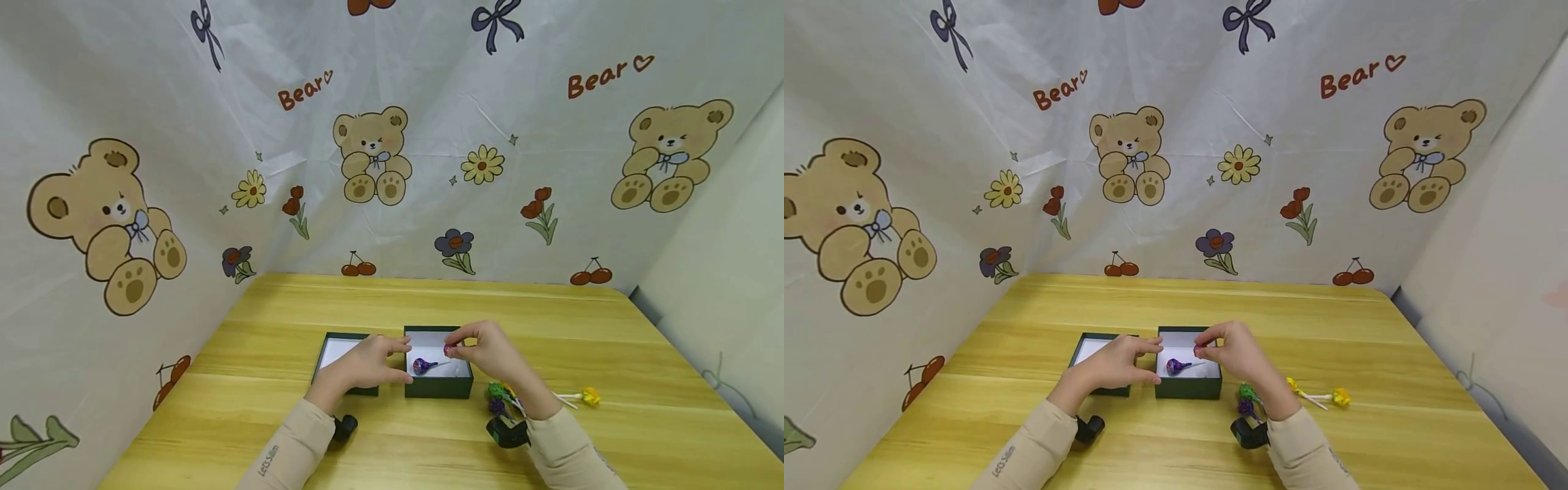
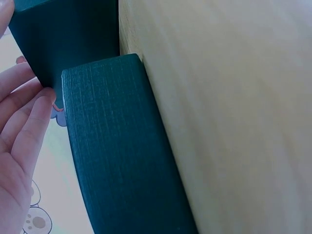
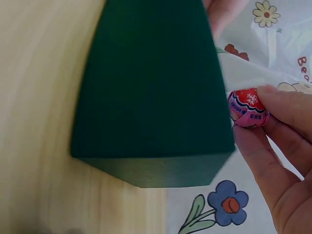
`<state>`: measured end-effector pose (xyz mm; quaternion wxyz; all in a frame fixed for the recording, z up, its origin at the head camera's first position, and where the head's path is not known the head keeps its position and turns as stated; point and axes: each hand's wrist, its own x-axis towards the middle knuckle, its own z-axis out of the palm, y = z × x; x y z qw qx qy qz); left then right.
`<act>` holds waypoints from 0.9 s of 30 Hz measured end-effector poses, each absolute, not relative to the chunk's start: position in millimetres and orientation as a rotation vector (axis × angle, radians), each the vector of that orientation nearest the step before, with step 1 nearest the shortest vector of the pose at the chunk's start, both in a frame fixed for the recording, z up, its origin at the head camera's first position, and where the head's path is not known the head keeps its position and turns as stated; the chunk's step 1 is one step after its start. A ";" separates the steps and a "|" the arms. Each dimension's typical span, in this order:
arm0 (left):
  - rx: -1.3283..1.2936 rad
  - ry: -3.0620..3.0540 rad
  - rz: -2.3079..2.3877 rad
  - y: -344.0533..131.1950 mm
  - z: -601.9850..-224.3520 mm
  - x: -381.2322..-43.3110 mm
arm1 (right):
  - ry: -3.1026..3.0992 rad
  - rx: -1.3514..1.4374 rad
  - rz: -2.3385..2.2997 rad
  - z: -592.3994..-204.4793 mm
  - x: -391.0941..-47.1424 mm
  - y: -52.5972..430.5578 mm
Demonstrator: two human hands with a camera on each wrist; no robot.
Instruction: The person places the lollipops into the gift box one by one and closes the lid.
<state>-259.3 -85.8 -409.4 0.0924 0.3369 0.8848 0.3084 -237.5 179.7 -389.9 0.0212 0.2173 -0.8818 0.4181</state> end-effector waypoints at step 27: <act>1.011 2.629 0.883 -87.0 -410.5 -260.9 | -2.748 0.758 1.243 -406.0 -240.6 164.4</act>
